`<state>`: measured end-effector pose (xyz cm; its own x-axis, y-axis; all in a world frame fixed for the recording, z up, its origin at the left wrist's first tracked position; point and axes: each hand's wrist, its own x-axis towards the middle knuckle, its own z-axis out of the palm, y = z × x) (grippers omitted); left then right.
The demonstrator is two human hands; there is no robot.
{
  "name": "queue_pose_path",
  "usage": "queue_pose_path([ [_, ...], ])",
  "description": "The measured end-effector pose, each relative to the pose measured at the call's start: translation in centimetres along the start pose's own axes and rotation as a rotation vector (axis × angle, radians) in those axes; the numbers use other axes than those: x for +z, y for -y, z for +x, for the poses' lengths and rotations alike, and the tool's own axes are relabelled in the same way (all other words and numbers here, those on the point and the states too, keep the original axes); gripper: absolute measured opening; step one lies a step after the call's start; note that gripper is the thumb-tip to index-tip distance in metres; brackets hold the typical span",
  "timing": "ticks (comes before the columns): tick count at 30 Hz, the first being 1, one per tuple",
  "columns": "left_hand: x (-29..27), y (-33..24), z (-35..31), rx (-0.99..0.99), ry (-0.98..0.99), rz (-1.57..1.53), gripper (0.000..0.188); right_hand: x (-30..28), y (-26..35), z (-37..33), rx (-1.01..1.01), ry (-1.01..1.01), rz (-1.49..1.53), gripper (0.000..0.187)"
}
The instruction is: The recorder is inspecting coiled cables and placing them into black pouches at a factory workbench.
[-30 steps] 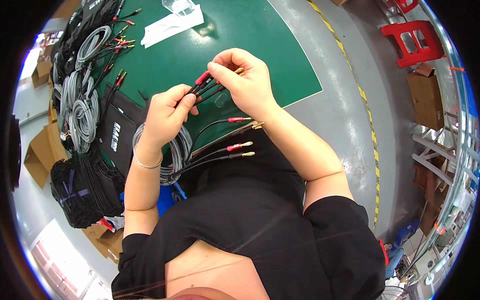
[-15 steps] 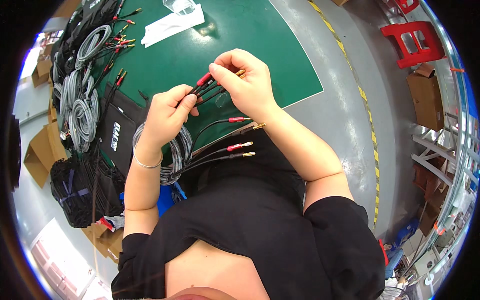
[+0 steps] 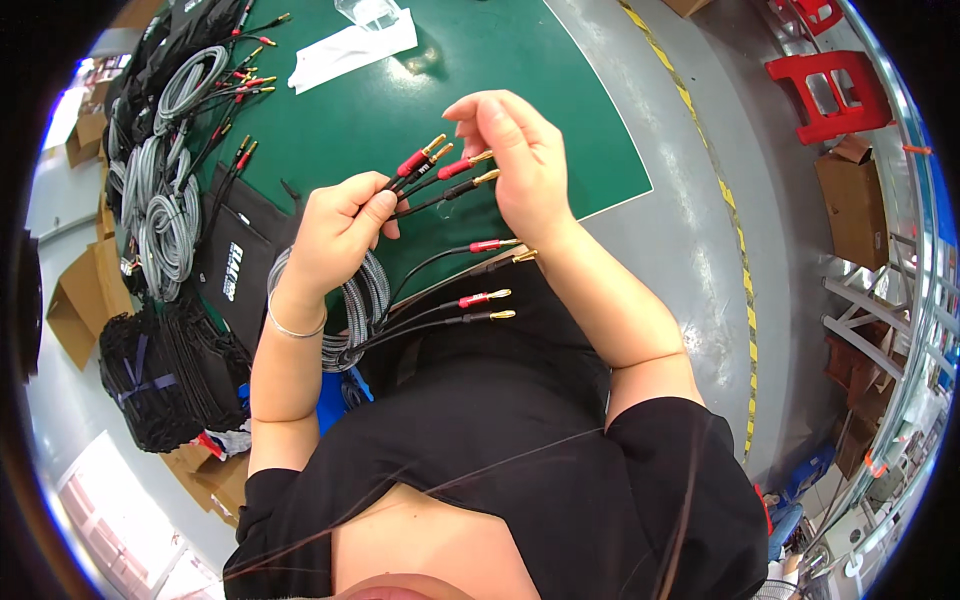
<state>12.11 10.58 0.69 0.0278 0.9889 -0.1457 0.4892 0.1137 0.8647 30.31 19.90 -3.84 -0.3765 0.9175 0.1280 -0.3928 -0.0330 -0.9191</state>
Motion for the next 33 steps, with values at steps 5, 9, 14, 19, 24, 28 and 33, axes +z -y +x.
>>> queue_pose_path([
  [5,0.0,-0.1,0.0,-0.026,0.012,-0.034,0.019,-0.8,1.5,0.9,0.056,0.047,-0.01,0.022],
  [9,-0.2,0.1,0.0,-0.025,0.021,-0.03,0.019,-0.9,3.2,1.4,0.075,0.207,-0.272,0.011],
  [14,-0.1,0.0,0.0,-0.022,0.011,-0.006,0.018,-0.3,3.0,1.7,-0.064,0.339,-0.576,0.007],
  [19,-0.1,0.3,0.0,-0.018,0.017,0.0,0.018,0.3,2.6,1.4,0.129,0.222,-0.566,0.014],
  [24,-0.2,0.3,-0.1,0.01,0.035,0.042,0.019,-0.8,1.9,1.4,0.234,0.21,-0.299,0.017],
  [28,-0.2,0.4,-0.1,0.039,0.038,0.055,0.019,-0.9,2.7,1.3,0.16,0.2,-0.216,0.013],
  [33,-0.3,0.5,-0.1,0.029,0.043,0.041,0.018,-1.8,3.8,1.8,0.142,0.317,-0.387,0.013],
])
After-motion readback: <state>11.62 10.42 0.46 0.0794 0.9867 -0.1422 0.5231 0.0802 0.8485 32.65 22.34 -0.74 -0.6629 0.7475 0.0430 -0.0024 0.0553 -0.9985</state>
